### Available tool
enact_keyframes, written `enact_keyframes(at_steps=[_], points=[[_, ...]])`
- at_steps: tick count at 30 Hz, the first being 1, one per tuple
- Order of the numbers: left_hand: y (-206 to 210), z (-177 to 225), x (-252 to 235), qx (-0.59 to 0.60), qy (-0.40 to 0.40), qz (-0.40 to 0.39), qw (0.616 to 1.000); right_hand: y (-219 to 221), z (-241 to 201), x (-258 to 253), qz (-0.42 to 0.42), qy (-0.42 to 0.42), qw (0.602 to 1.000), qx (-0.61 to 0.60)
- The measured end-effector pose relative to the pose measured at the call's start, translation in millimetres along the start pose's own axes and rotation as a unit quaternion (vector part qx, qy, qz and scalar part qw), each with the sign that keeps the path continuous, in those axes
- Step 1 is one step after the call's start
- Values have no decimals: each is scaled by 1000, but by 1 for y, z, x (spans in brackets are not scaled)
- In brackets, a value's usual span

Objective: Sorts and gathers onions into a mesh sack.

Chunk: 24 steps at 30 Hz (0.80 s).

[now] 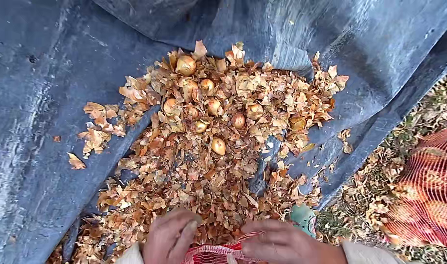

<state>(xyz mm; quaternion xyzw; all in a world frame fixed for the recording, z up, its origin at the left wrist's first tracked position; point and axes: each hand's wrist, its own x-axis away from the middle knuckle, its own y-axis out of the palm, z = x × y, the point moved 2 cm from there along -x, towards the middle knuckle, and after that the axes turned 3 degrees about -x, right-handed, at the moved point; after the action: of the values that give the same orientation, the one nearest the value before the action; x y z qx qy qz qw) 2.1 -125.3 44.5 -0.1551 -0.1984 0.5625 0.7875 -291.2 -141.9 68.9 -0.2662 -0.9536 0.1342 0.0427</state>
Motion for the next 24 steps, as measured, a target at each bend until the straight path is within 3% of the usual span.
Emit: enact_keyframes(at_steps=[2,3,6,8,10,12,14,17,20,22,24], points=[[-9,-25,-83,-183,72,131,972,-14,37,-49,83,47,977,191],[-13,-36,-124,-247,69,145,956,-20,54,-77,74,103,961,245],[-18,-57,-215,-352,-90,50,930,-27,101,-144,-1,305,915,264],[-15,-68,-233,-392,-134,-2,910,-19,122,-158,58,338,903,260],[-13,-86,-215,-396,-70,32,915,-10,125,-157,111,337,907,228],[-12,-111,-185,-389,-3,95,916,-9,120,-148,110,355,916,152],[-8,-128,-156,-383,-1,126,915,-13,114,-132,101,379,918,58],[6,-130,-117,-364,-39,88,926,-24,108,-110,123,372,919,-38],[22,-121,-71,-350,-79,23,933,-45,105,-111,174,365,915,11],[33,-123,-27,-336,-34,14,941,-61,104,-132,183,367,907,98],[38,-121,15,-313,1,-5,950,-68,98,-165,131,373,902,174]])
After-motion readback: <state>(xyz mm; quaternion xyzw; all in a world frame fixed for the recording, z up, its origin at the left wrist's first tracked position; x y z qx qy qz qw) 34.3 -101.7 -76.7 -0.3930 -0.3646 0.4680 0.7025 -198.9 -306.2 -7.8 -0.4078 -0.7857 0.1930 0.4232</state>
